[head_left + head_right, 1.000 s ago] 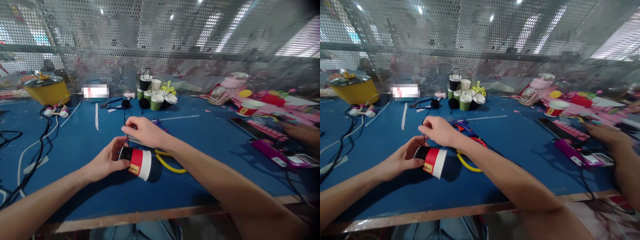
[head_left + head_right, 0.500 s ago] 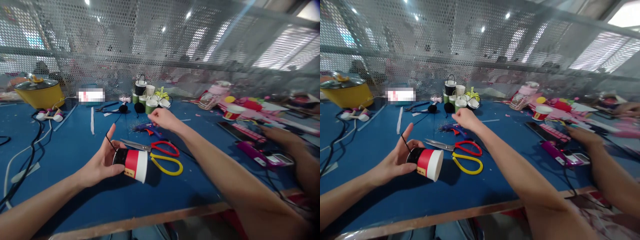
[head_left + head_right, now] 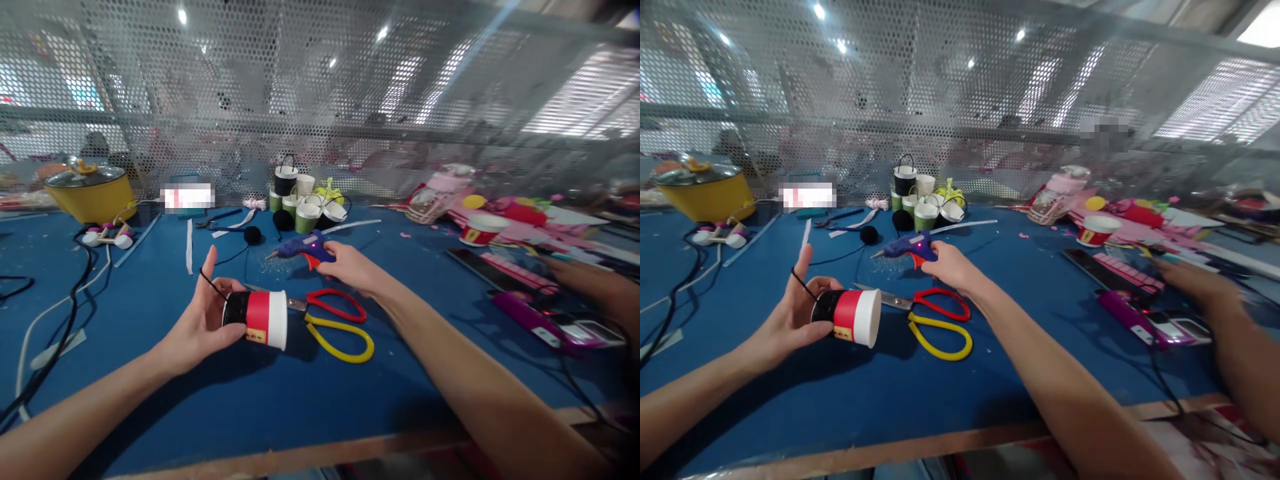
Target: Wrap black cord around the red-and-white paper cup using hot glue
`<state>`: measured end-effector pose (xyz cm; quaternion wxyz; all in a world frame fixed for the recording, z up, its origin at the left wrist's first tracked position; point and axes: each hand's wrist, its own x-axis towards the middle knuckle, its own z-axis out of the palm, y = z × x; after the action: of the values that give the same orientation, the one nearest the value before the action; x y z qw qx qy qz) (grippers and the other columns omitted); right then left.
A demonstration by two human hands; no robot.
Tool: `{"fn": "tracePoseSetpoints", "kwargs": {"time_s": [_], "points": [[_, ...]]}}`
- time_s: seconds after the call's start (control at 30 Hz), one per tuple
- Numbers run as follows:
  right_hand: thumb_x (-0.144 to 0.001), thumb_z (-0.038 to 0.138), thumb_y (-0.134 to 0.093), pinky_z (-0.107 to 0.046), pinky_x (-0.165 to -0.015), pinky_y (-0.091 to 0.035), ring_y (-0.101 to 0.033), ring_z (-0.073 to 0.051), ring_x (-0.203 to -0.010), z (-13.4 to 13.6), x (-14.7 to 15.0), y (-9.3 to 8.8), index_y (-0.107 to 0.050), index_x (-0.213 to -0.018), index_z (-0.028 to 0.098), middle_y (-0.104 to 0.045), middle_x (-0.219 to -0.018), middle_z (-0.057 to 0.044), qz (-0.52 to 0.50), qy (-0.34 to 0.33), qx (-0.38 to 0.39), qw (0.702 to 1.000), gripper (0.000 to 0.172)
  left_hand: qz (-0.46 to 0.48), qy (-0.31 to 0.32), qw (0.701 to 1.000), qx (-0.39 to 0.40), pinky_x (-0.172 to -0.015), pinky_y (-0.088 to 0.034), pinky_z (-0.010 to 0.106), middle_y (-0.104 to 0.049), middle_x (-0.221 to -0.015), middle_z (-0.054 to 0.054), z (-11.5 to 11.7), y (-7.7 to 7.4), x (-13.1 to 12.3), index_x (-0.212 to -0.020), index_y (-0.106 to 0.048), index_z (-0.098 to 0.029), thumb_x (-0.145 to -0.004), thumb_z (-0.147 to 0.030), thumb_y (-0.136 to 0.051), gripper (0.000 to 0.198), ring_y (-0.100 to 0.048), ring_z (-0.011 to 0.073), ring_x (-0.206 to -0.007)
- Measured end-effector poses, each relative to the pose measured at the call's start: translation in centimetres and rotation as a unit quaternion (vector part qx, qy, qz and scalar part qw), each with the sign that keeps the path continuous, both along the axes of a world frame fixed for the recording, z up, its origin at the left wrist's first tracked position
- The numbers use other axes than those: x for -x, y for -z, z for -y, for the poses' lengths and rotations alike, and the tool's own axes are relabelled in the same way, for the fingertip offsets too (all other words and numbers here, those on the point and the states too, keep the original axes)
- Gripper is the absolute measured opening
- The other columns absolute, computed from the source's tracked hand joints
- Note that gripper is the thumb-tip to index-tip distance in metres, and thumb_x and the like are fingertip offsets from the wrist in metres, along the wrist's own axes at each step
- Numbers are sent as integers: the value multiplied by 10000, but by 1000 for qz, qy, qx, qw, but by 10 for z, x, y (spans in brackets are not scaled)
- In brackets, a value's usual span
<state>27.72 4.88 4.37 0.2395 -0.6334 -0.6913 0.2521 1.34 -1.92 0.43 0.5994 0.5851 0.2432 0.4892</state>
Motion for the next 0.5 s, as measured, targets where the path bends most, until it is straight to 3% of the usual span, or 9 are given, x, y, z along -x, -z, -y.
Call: {"fn": "tracePoseSetpoints", "kwargs": {"time_s": [0.07,0.17,0.37,0.5], "points": [[-727,213,-569,-260,-555,-459,-574,-134,-628,14,3,-11,-542,-854,164,-626,-771,-31,-72,-36,12,997,138,-5,1,1000,2,-736,-431,275,-473,-1012,18,0,1,-1,-1403,58,-403,-715,-231,-710,1045,-482,157,-891],[-739,321,-595,-258,-531,-439,-546,-128,-590,34,12,-24,-539,-769,165,-589,-663,-4,-147,-65,30,987,169,-23,-4,1000,-3,-763,-415,291,-459,-1023,26,0,2,-1,-1409,60,-385,-720,-212,-700,1040,-472,162,-914],[-726,346,-601,-246,-426,-403,-507,-114,-445,59,31,-30,-570,-697,186,-575,-521,21,-119,-102,87,984,166,-55,-27,998,-26,-801,-400,320,-460,-1036,27,-4,8,1,-1415,7,-381,-713,-169,-678,1004,-472,180,-940],[-737,318,-573,-274,-457,-418,-511,-141,-465,68,31,-27,-611,-681,226,-570,-514,22,-47,-124,7,991,115,-77,-41,996,-37,-803,-406,316,-459,-1048,25,-7,12,4,-1415,-4,-381,-714,-114,-656,993,-487,174,-935]]}}
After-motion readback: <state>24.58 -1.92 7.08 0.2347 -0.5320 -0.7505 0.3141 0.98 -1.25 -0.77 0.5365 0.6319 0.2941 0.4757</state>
